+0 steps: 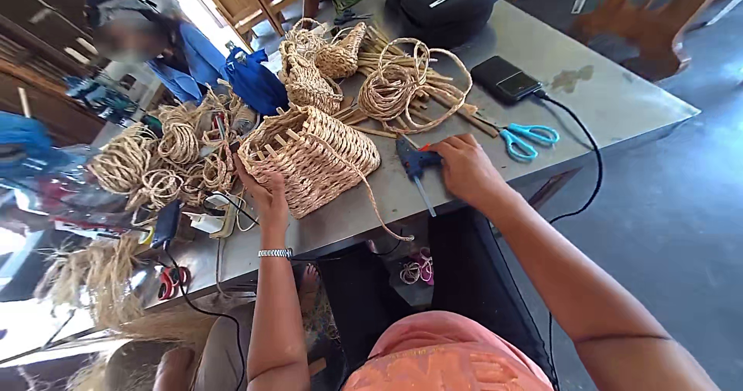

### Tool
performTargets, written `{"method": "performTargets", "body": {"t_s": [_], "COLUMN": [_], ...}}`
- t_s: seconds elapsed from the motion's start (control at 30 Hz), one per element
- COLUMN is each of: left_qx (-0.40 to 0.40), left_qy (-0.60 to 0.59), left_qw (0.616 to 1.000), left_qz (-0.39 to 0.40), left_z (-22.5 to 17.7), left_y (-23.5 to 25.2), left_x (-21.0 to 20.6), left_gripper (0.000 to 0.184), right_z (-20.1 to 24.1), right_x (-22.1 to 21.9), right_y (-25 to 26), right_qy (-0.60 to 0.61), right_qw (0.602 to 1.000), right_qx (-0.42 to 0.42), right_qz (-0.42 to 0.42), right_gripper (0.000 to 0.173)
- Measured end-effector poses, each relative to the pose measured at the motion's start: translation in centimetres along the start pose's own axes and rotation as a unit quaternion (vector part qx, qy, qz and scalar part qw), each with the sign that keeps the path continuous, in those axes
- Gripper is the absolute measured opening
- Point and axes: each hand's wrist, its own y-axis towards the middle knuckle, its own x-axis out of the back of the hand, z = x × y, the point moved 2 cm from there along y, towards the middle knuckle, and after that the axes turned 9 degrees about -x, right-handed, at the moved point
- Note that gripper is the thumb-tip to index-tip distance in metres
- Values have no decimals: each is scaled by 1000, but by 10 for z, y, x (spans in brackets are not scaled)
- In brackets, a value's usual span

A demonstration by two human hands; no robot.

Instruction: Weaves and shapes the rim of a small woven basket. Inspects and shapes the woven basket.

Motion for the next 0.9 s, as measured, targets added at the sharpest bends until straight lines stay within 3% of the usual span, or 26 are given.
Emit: {"method": "performTargets", "body": {"t_s": [0.27, 0.7, 0.83, 0.9], "left_qx": [103, 96, 87, 41], "left_qy": [82, 37, 43, 64], "left_qw": [989, 995, 995, 996], "left_qz": [64, 3, -17, -34], "left_z": [5, 8, 4, 3], "left_y": [-50, -53, -54, -52], "left_x": [-13, -11, -10, -9], "left_gripper": [118, 108, 110, 108], "right_z": [-3, 6, 6, 18], "right_x": [-15, -7, -6, -2], "right_y": [9, -1, -7, -3], "right_qy": [14, 27, 31, 53], "right_qw": [999, 995, 989, 983], "right_qx": [14, 1, 50, 71], "right_qz": [-46, -99, -138, -161], "right_gripper": [36, 31, 30, 32]}}
